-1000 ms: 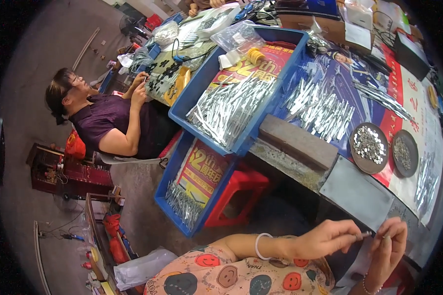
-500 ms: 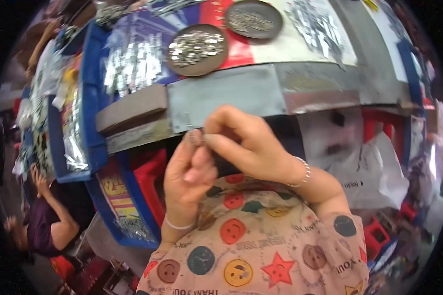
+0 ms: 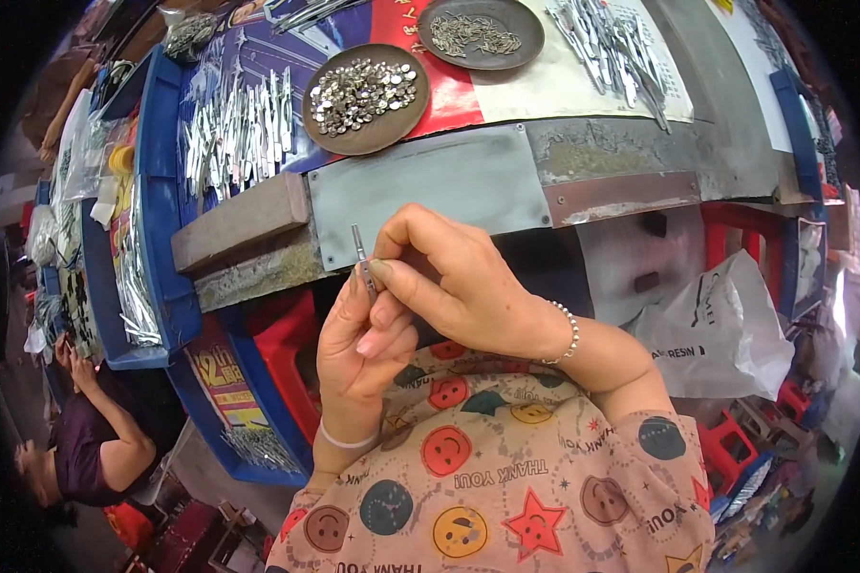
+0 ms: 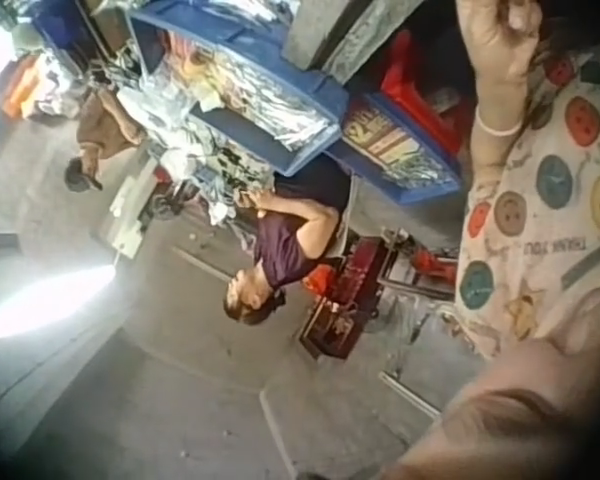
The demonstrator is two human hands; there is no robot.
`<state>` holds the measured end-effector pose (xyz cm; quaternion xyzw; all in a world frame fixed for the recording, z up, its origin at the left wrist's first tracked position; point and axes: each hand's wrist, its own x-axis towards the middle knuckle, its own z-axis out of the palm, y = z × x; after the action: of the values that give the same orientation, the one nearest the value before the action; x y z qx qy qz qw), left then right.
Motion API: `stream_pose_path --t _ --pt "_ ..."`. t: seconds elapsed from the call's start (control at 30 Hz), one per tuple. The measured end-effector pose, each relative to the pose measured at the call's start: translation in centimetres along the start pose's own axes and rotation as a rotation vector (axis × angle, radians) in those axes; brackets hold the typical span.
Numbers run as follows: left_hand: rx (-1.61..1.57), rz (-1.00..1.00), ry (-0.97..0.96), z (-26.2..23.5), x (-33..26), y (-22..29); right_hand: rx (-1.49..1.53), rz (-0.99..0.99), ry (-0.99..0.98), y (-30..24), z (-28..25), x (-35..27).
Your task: Manually assembling small metal components including pins and rings on a workshop table.
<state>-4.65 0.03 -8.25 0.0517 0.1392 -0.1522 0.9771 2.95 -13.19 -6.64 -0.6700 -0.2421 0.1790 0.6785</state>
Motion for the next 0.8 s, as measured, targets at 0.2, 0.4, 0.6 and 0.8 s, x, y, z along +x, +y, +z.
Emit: stream_pose_path --t 0.2,0.4,0.6,0.8 --pt "0.097 0.063 0.111 1.3 -0.4 1.2 -0.076 0.005 0.017 -0.6 1.0 1.4" --pt "0.489 0.214 0.184 1.3 0.2 -0.7 -0.509 -0.225 0.112 -0.2 0.3 -0.3" --pt "0.475 0.334 -0.001 1.4 -0.4 -1.2 -0.209 -0.038 0.115 -1.4 1.3 -1.4" --pt "0.43 0.342 -0.053 1.8 -1.0 -0.8 -0.099 0.009 0.004 -2.0 0.8 -0.7"
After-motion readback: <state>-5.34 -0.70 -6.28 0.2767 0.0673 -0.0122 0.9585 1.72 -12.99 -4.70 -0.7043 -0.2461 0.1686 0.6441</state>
